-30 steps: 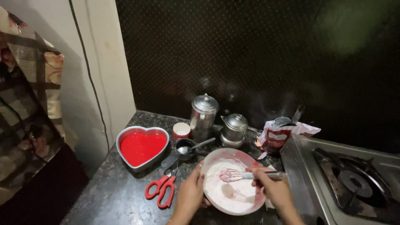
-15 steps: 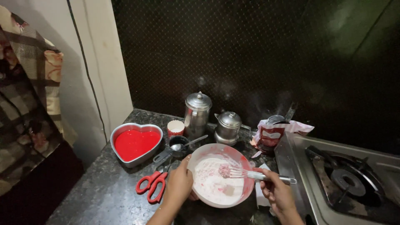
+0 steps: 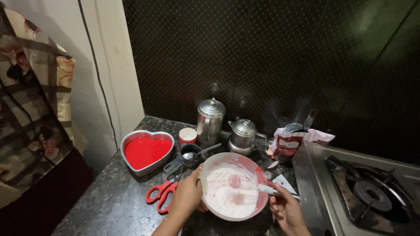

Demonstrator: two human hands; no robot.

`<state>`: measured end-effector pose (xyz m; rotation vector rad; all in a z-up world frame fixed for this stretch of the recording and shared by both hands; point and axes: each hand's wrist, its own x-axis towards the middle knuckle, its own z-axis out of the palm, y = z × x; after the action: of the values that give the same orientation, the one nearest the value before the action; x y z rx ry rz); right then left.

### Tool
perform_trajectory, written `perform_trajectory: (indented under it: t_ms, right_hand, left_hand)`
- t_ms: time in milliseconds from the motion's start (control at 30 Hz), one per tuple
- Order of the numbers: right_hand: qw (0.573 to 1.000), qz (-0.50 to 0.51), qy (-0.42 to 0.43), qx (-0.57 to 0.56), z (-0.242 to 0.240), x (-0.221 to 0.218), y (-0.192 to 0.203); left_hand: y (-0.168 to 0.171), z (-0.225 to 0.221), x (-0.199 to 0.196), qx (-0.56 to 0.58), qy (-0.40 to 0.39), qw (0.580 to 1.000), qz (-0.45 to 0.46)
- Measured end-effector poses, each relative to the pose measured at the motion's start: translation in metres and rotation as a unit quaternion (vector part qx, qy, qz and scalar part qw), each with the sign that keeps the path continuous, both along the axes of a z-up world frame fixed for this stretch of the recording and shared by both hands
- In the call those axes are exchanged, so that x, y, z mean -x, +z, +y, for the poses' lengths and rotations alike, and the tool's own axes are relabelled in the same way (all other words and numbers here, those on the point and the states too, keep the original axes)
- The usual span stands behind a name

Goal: Preparing a red velvet cake batter by mixing dry ingredients and adding liquid.

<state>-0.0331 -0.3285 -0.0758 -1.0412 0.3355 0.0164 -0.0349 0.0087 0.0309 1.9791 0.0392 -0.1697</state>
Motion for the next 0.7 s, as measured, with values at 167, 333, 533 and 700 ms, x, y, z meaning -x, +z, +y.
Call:
perform_trajectory:
  t_ms: [167,333,533,700]
  right_hand:
    - [1.000,-0.030,-0.001,-0.010,0.008,0.006,0.016]
    - [0.999,-0.049,0.007,-0.008,0.012,0.005,0.015]
    - [1.000,-0.025,0.005,-0.001,0.011,0.004,0.015]
    - [0.976,-0.031,-0.025,0.214,0.030,0.008,0.052]
  left_hand:
    - [0.008,-0.003,0.003,0.000,0.008,1.000,0.015]
    - [0.001,-0.003,0.000,-0.010,0.010,1.000,-0.028]
    - [-0.009,0.000,-0.002,0.039,0.014,0.999,0.029]
    - [-0.094,0.004,-0.040,-0.061,0.035,0.941,-0.330]
